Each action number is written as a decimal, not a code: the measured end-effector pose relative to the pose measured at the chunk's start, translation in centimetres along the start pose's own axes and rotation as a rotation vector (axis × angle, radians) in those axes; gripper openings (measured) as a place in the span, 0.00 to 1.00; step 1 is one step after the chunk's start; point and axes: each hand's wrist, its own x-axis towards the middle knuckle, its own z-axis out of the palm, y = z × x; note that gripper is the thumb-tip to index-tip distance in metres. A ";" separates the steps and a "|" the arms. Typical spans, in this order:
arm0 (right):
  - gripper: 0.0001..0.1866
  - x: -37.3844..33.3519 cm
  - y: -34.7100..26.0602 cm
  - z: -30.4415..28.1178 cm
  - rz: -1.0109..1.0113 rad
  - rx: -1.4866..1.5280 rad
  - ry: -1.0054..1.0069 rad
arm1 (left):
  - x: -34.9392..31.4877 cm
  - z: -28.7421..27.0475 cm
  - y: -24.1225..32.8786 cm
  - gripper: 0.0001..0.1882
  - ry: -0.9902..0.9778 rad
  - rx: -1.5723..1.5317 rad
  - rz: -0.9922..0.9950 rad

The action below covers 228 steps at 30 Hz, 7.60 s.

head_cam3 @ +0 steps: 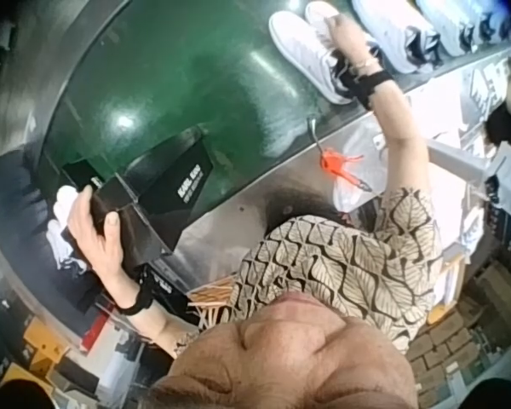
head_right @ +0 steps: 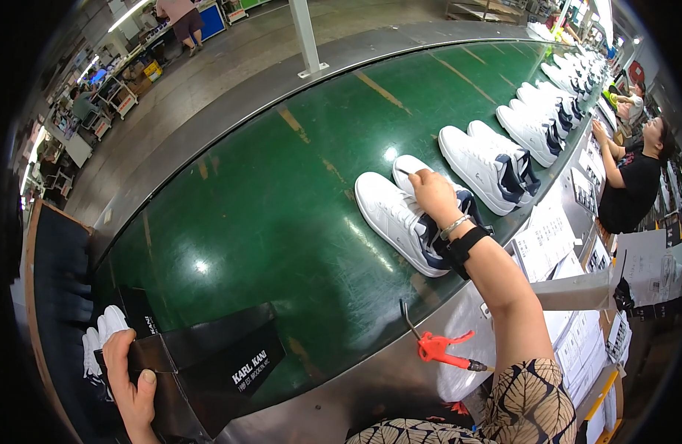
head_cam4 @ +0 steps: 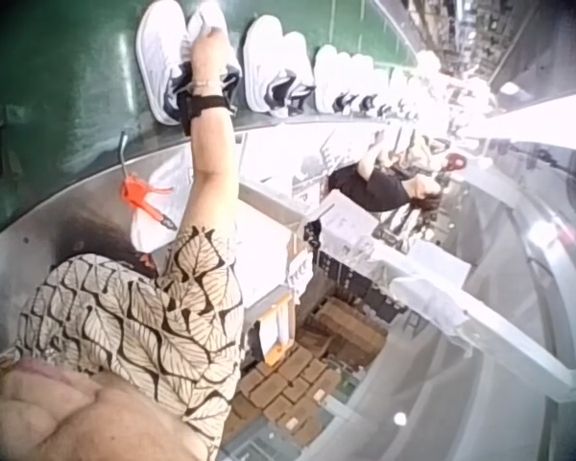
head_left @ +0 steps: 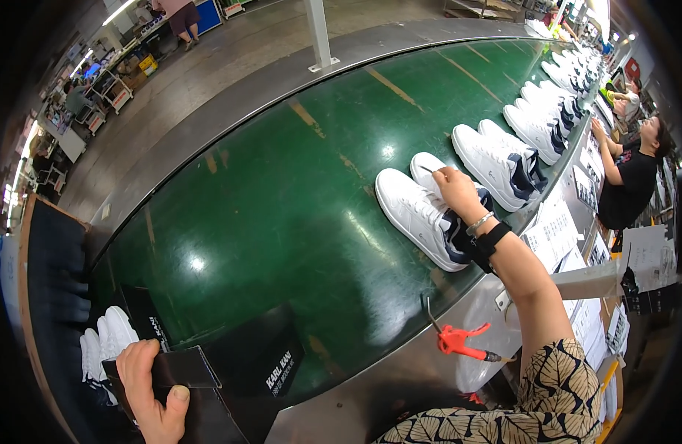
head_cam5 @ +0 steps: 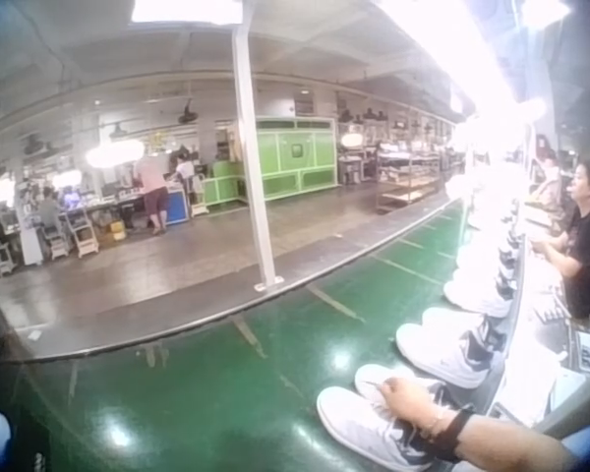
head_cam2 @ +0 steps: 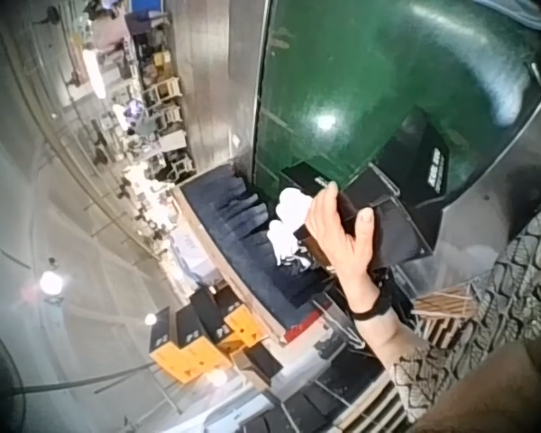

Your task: Inspecting shoes on a conveyor belt and placing them into boxes.

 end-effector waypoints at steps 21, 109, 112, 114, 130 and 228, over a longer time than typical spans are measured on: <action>0.12 -27.2 11.9 1.0 0.348 0.040 0.102 | -2.8 0.5 -0.4 0.28 0.155 0.004 0.128; 0.20 -31.6 -17.0 -7.2 -0.865 0.570 0.198 | -8.8 5.7 7.8 0.26 0.345 -0.020 0.320; 0.18 -30.7 -15.3 -6.1 -0.729 0.759 0.087 | -9.0 5.0 9.3 0.45 0.209 0.076 0.352; 0.19 -31.7 -15.3 -6.2 -0.594 0.852 -0.075 | -9.2 4.8 8.9 0.46 0.196 0.071 0.325; 0.37 -32.3 -16.0 -7.1 -0.749 0.706 -0.059 | -12.1 6.3 9.0 0.27 0.382 0.041 0.248; 0.39 -17.2 6.7 -1.2 0.581 1.879 -0.075 | 4.6 2.7 11.6 0.26 0.232 -0.622 0.063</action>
